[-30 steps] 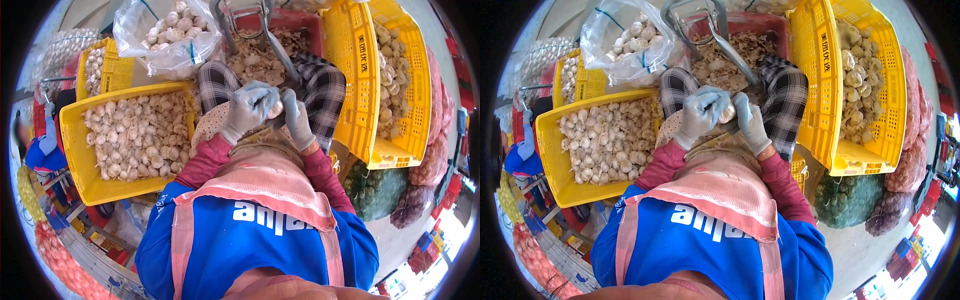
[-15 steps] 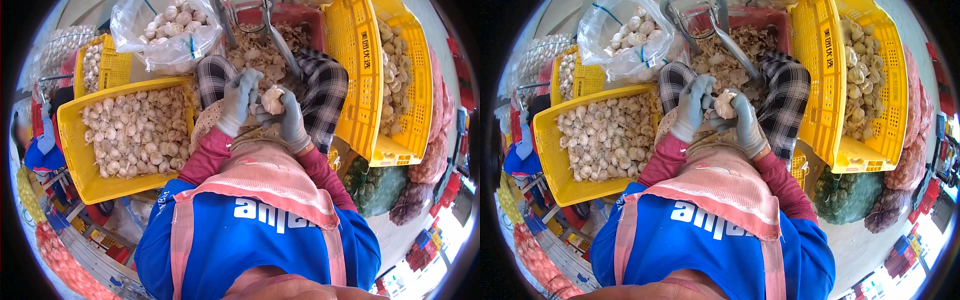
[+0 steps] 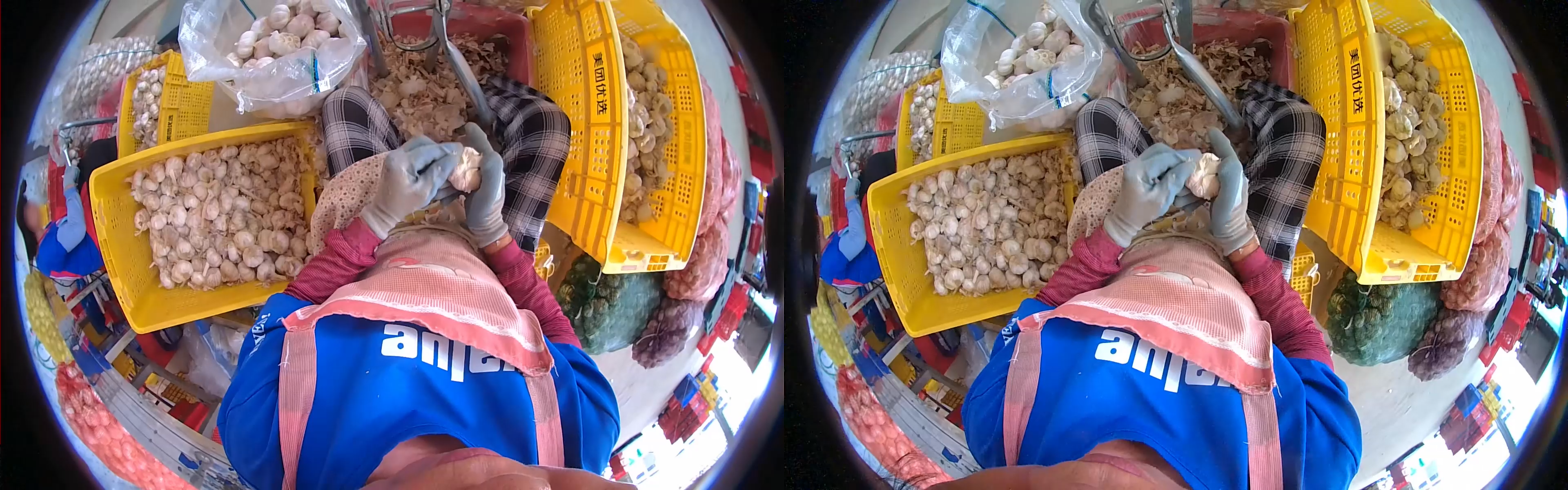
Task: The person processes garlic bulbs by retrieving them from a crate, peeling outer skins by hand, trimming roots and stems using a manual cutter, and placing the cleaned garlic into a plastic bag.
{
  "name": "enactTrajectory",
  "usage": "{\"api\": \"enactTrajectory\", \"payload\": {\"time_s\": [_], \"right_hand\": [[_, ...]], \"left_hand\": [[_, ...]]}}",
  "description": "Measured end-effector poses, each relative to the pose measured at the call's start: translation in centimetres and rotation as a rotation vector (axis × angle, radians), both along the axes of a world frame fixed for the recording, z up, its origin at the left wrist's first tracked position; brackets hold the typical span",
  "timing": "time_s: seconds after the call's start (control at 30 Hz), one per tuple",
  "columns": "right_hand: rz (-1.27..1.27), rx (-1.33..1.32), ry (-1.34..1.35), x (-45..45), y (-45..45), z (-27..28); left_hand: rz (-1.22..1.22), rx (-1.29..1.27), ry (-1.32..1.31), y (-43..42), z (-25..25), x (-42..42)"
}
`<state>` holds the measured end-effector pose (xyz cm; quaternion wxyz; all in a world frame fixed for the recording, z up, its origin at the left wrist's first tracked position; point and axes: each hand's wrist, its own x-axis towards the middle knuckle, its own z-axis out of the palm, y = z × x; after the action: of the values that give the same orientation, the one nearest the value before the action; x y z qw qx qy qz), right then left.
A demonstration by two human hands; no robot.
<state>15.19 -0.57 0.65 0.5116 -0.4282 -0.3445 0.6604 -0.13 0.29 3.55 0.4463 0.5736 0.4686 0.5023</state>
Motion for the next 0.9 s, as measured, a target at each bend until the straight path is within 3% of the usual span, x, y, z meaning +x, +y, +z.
{"api": "enactTrajectory", "payload": {"time_s": [0.07, 0.13, 0.17, 0.23, 0.27, 0.33, 0.5, 0.57, 0.6, 0.67, 0.7, 0.73, 0.83, 0.9], "right_hand": [[-0.078, 0.163, -0.332, -0.1, 0.0, -1.4], [-0.032, -0.081, -0.065, -0.3, 0.3, 1.4], [-0.050, -0.189, 0.007, -0.3, 0.4, 2.4], [-0.105, 0.079, -0.027, 0.2, 1.0, 0.8], [-0.104, 0.109, 0.008, 0.3, 1.2, -0.1], [-0.038, 0.114, -0.060, -1.0, 0.8, 1.4], [0.152, 0.136, -0.055, -0.6, 0.7, 1.4], [0.297, 0.597, -0.836, 0.9, 1.3, 0.7], [0.298, 0.591, -0.838, 0.7, 1.0, 1.2], [0.188, 0.111, -0.346, -0.1, 0.4, 2.2], [0.129, -0.126, -0.096, -0.5, 0.3, 3.0], [0.080, -0.224, -0.111, -0.7, 0.8, 4.5], [0.166, -0.300, -0.339, 0.9, 1.2, 2.7], [0.089, -0.307, -0.052, 1.0, 1.4, 1.3]], "left_hand": [[-0.119, 0.296, 0.236, -0.8, -0.3, -1.0], [-0.358, 0.402, 0.234, -3.0, 0.8, -0.9], [-0.377, 0.330, 0.179, -3.8, 1.4, -0.8], [-0.103, 0.158, 0.001, -4.1, 0.4, -0.6], [0.019, -0.253, -0.070, -4.0, 0.6, -0.7], [-0.030, -0.448, -0.234, -2.2, 0.3, -1.2], [-0.029, -0.398, -0.207, -1.3, -2.0, -1.8], [-0.025, -0.321, -0.206, -1.0, -2.2, -1.6], [-0.018, -0.240, -0.206, -0.9, -1.9, -1.4], [-0.055, -0.234, -0.159, -0.8, -1.1, -1.1], [-0.101, -0.368, -0.244, -0.9, -0.5, -1.0], [-0.145, -0.506, -0.331, -1.0, 0.1, -0.8], [-0.167, -0.467, -0.349, -1.0, 0.7, -0.7], [-0.176, -0.361, -0.349, -1.7, -0.7, -0.4]]}}
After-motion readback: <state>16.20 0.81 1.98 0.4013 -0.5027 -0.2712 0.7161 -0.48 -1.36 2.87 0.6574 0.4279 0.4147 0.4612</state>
